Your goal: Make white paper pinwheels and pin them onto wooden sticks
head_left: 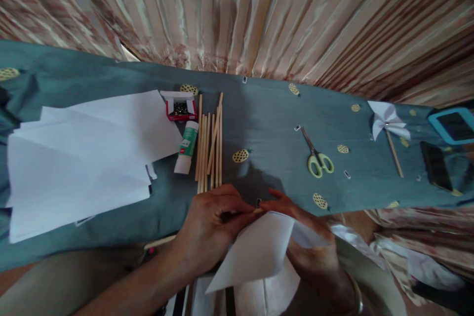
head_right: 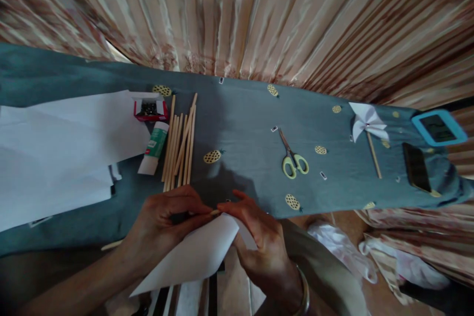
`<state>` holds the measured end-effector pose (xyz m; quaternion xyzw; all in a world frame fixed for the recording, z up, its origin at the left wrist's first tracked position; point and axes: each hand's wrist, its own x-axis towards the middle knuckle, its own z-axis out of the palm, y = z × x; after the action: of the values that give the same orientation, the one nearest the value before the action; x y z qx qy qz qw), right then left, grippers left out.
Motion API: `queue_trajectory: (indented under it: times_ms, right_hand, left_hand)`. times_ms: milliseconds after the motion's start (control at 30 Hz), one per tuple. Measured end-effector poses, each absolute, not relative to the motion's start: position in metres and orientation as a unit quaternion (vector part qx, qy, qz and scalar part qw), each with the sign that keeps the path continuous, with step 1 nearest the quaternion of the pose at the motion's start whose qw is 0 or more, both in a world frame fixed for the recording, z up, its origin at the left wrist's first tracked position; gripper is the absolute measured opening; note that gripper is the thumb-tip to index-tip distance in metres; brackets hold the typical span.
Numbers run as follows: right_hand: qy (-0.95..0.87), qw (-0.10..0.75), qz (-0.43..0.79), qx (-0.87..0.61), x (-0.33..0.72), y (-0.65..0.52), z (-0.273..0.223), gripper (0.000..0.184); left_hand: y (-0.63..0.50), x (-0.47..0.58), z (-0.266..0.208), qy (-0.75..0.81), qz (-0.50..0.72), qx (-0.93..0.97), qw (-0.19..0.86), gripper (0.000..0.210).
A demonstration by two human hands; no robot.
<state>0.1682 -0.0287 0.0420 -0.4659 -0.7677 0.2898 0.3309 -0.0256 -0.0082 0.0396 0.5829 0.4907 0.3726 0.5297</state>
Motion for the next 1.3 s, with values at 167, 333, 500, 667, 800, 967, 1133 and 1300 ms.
queue_trajectory:
  times_ms: [167,333,500,667,800,967,1133,1300]
  right_hand:
    - [-0.770,0.325,0.307,-0.454,0.164,-0.027,0.030,0.024]
    - [-0.772,0.322,0.317,-0.447,0.161,-0.025,0.026,0.025]
    - [-0.770,0.304,0.327,-0.456,0.161,-0.026,0.024,0.028]
    - [-0.763,0.290,0.338,-0.468,0.160,-0.026,0.022,0.029]
    - [-0.759,0.282,0.346,-0.474,0.161,-0.025,0.021,0.026]
    - [-0.752,0.279,0.367,-0.472,0.164,-0.026,0.017,0.027]
    - [-0.757,0.263,0.350,-0.485,0.167,-0.029,0.013,0.026]
    - [-0.765,0.275,0.340,-0.472,0.164,-0.026,0.017,0.027]
  left_hand:
    - [-0.011,-0.028,0.028,0.511,0.339,0.579,0.537,0.014]
    - [-0.013,-0.029,0.022,0.513,0.330,0.580,0.540,0.016]
    - [-0.014,-0.031,0.021,0.512,0.327,0.581,0.542,0.014]
    - [-0.014,-0.030,0.021,0.516,0.334,0.584,0.531,0.014]
    - [-0.014,-0.029,0.021,0.511,0.338,0.595,0.520,0.014]
    - [-0.016,-0.029,0.020,0.516,0.340,0.599,0.510,0.012]
    - [-0.016,-0.027,0.018,0.510,0.341,0.603,0.510,0.015]
    - [-0.015,-0.028,0.017,0.508,0.341,0.604,0.511,0.013]
